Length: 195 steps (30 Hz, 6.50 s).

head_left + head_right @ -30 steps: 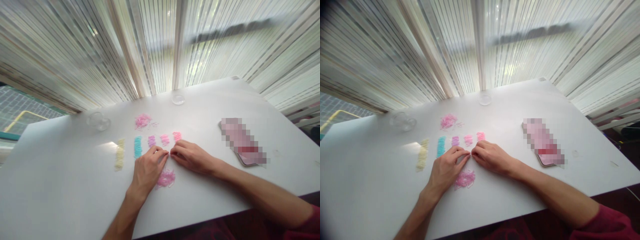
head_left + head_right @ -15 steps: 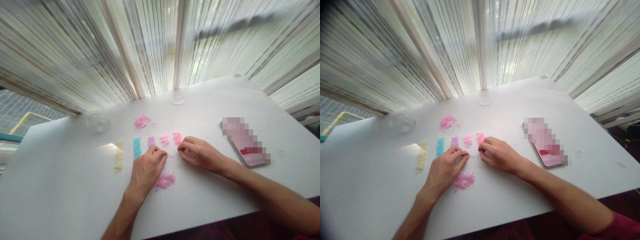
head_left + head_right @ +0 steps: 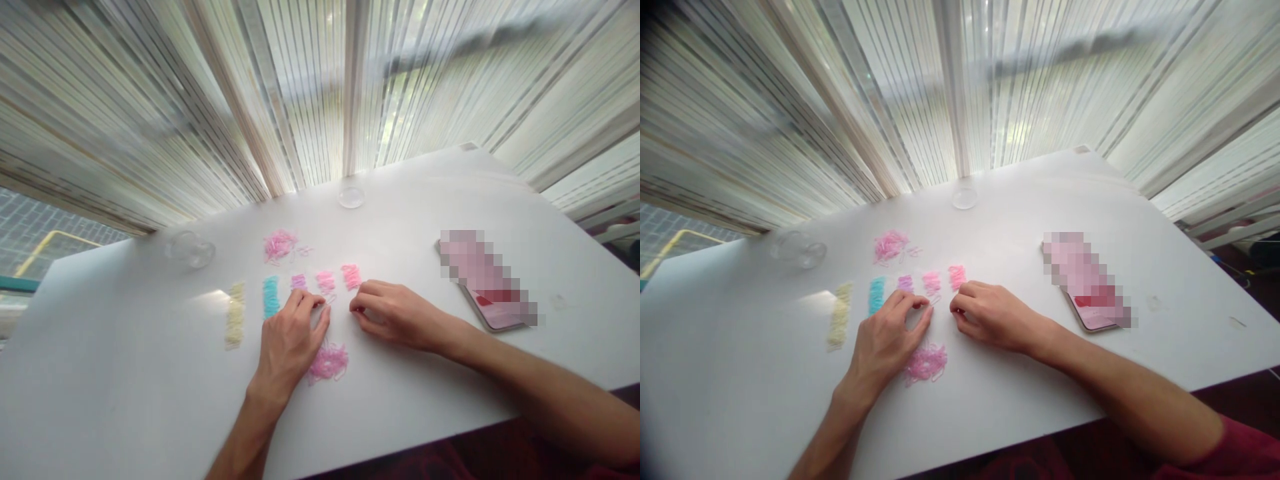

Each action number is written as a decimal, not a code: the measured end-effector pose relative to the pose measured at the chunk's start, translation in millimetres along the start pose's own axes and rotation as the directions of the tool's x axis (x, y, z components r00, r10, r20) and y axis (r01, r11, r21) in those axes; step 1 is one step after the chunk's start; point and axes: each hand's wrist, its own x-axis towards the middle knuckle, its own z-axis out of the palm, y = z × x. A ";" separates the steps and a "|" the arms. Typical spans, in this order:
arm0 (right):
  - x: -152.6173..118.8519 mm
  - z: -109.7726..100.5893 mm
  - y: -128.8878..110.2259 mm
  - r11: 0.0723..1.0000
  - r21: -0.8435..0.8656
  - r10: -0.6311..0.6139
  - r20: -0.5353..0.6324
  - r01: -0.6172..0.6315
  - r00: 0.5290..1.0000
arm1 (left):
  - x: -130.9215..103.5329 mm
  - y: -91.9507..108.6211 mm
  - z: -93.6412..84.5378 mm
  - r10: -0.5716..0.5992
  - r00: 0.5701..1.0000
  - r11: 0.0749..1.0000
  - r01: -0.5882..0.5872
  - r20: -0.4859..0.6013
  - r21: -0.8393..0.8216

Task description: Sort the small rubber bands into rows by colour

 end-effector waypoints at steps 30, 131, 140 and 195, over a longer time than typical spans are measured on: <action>0.2 -1.1 0.7 0.998 0.058 -0.008 0.061 0.004 0.998 | -23.0 -46.8 -21.7 0.024 0.982 0.995 -0.005 -0.188 0.101; 9.3 -11.3 18.8 0.892 0.267 0.432 -0.261 -0.366 0.863 | -54.3 -34.0 -17.0 -0.321 0.947 0.792 0.273 0.007 -0.546; 8.8 -13.0 12.3 0.927 0.230 0.358 -0.298 -0.297 0.885 | -18.0 -34.5 -19.1 -0.206 0.977 0.881 0.163 -0.048 -0.445; -3.2 4.8 -17.2 0.975 0.222 -0.052 0.151 0.018 0.987 | -82.9 -27.1 -29.0 -0.041 0.974 0.972 0.091 0.223 -0.217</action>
